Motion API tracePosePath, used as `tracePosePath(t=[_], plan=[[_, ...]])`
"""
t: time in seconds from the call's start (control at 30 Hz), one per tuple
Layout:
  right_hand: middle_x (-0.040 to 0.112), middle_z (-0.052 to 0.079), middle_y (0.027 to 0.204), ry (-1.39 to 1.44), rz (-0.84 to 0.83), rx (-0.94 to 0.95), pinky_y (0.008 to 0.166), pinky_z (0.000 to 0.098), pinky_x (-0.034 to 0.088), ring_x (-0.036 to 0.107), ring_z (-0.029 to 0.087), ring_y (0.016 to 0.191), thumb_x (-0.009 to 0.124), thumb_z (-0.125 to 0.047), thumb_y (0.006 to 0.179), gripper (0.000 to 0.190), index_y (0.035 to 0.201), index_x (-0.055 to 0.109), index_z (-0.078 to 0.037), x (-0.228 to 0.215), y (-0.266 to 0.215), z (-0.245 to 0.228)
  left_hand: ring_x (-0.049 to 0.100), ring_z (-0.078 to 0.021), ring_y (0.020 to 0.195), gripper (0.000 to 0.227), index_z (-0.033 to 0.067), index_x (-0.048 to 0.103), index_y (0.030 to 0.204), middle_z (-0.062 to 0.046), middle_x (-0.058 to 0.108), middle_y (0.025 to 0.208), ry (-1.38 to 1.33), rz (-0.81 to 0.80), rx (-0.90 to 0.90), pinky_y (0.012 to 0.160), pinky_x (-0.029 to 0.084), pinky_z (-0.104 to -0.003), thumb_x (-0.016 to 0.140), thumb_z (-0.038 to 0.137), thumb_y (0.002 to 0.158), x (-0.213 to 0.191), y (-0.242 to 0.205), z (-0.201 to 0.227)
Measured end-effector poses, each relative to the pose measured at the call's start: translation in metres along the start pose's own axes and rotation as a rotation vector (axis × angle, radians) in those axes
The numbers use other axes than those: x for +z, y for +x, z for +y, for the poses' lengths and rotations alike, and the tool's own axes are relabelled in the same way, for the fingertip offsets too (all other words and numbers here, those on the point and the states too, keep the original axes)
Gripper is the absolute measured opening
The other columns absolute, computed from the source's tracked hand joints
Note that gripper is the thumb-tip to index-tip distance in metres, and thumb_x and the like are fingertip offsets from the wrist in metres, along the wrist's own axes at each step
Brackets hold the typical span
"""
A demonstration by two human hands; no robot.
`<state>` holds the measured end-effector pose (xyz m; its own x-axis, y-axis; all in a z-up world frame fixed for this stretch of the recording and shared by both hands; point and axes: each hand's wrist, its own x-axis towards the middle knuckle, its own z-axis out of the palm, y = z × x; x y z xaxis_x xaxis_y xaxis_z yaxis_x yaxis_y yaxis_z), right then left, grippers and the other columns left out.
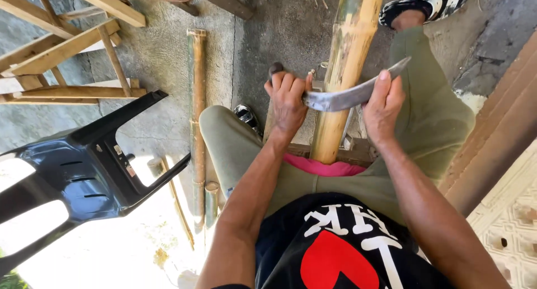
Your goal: Shave or scrape a bamboo pole using a curved blade tool.
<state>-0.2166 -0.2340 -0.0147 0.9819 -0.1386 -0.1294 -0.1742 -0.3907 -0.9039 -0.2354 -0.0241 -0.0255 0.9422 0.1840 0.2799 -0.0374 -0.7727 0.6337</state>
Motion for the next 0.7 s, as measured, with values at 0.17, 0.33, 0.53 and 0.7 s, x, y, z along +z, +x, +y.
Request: tracePosePath(t=[0.17,0.33,0.53,0.7], plan=[[0.049,0.000,0.084,0.071,0.042,-0.183,0.060,0.0313,0.042,0.049,0.010,0.073,0.044,-0.032,0.122,0.034,0.104,0.052,-0.004,0.012,0.092,-0.008,0.052,-0.0248,0.093,0.023,0.0133,0.058,0.082,-0.003,0.056,0.086,0.010,0.186,0.056,0.085,0.034,-0.048,0.067,0.023,0.101,0.038,0.081,-0.012],[0.047,0.000,0.078,0.214,-0.012,-0.089,0.057,0.0303,0.040,0.047,0.011,0.065,0.047,-0.032,0.120,0.033,0.101,0.051,-0.006,0.005,0.131,0.003,0.050,-0.0241,0.095,0.017,0.0153,0.060,0.085,-0.003,0.056,0.088,0.052,0.175,0.066,0.086,0.033,-0.048,0.065,0.023,0.099,0.035,0.101,-0.006],[0.047,-0.002,0.078,0.020,-0.062,0.018,0.056,0.0316,0.038,0.045,0.009,0.067,0.043,-0.029,0.116,0.030,0.102,0.051,-0.004,0.001,0.016,-0.038,0.050,-0.0264,0.094,0.023,0.0113,0.059,0.082,-0.006,0.055,0.087,-0.020,0.018,-0.044,0.084,0.034,-0.048,0.068,0.023,0.100,0.009,0.000,-0.004],[0.046,-0.001,0.078,-0.108,-0.034,-0.104,0.062,0.0326,0.039,0.044,0.011,0.071,0.044,-0.028,0.120,0.034,0.101,0.050,-0.001,0.002,0.040,-0.015,0.050,-0.0253,0.094,0.024,0.0105,0.058,0.083,-0.006,0.054,0.088,-0.027,0.065,-0.052,0.087,0.034,-0.048,0.067,0.023,0.102,0.023,0.018,-0.009]])
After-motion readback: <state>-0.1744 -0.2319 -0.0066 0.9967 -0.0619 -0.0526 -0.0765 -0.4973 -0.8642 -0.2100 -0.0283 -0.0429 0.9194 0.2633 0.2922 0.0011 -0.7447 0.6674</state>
